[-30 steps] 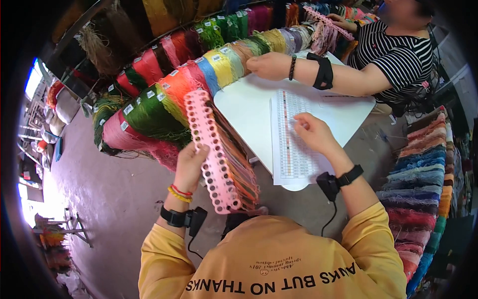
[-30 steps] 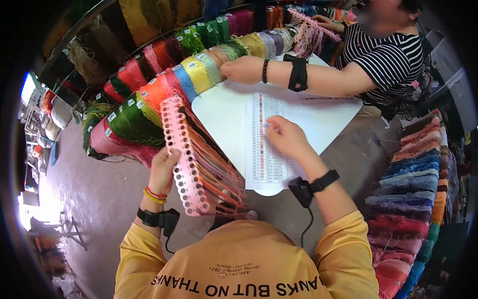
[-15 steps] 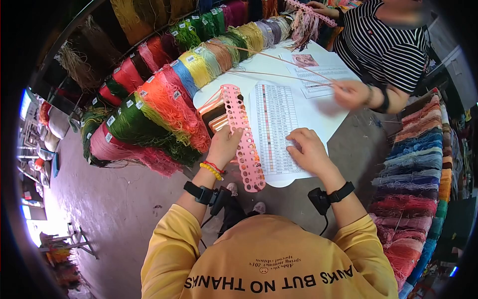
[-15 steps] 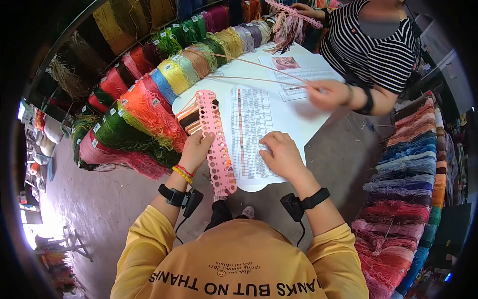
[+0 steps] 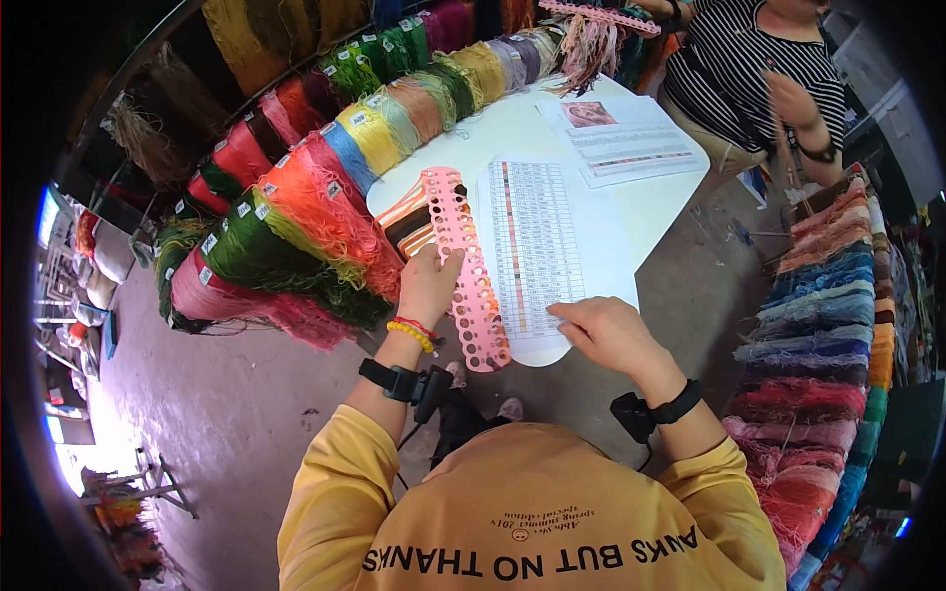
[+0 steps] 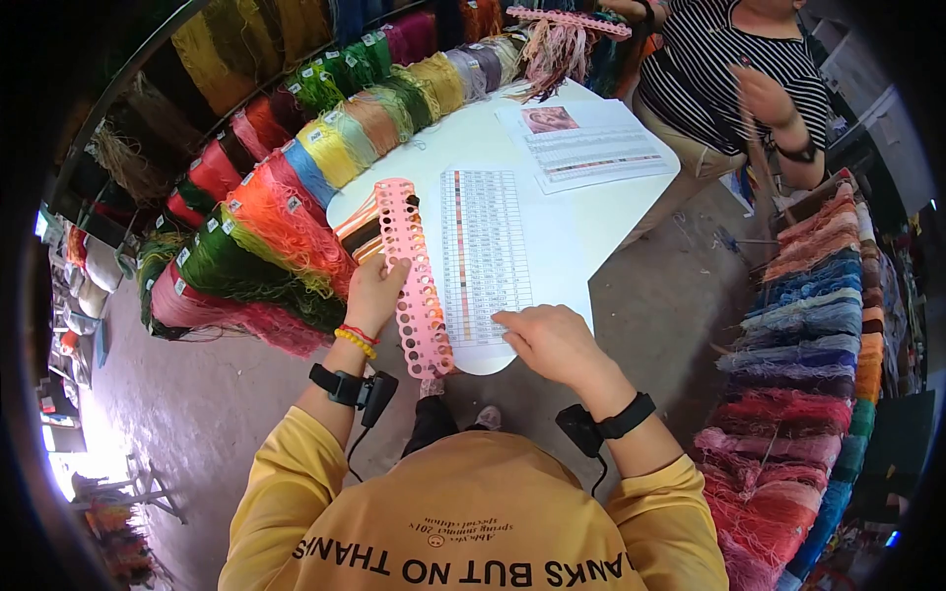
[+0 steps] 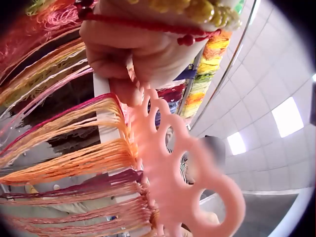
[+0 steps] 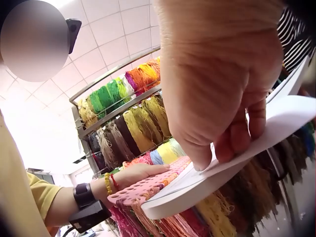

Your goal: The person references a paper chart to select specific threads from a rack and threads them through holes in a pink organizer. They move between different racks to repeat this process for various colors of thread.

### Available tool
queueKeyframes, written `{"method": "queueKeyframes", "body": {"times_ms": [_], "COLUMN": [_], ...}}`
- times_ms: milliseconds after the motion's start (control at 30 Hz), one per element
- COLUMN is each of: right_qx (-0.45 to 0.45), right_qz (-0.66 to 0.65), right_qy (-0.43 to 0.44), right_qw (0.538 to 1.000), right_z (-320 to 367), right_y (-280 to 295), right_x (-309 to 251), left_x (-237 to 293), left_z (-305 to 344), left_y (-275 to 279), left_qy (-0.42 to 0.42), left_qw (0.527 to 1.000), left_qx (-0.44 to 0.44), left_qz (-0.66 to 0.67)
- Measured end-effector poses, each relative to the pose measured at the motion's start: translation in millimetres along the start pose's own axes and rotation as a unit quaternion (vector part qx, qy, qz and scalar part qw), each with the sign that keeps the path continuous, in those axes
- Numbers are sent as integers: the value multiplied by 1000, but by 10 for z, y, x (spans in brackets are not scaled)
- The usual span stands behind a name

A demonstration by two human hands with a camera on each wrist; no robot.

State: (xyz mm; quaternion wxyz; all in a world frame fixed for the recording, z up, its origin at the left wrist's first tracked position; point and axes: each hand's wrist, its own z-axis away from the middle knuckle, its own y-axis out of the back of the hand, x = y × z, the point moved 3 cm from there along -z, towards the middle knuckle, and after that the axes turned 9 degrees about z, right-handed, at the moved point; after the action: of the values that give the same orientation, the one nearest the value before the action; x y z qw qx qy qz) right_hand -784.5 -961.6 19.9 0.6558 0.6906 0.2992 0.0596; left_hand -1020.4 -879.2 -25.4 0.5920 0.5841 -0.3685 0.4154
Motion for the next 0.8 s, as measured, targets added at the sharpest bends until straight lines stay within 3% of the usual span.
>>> {"method": "queueKeyframes", "body": {"times_ms": [100, 233, 367, 467, 633, 733, 800], "right_qx": [-6, -14, -13, -5, 2, -4, -8], "right_qz": [21, 42, 45, 45, 31, 31, 36], "right_qy": [14, 16, 16, 19, 19, 17, 18], "right_qw": [1000, 999, 999, 999, 999, 999, 999], "right_z": [16, 36, 46, 54, 57, 55, 62], "right_y": [-18, -9, -21, -33, -26, -27, -46], "right_x": [-9, -17, -12, 2, -1, 10, 22], "left_x": [-16, -119, 285, 435, 391, 234, 201], "left_z": [-9, -98, -113, -155, -212, -308, -320], "left_y": [18, 96, 286, 120, -93, -133, -159], "left_qy": [-38, 0, 32, 14, -26, -63, -77], "left_qw": [999, 971, 939, 949, 996, 994, 992], "left_qx": [5, -8, -32, -44, -22, 5, 22], "left_qz": [-10, 238, 341, 312, 79, -88, -101]}}
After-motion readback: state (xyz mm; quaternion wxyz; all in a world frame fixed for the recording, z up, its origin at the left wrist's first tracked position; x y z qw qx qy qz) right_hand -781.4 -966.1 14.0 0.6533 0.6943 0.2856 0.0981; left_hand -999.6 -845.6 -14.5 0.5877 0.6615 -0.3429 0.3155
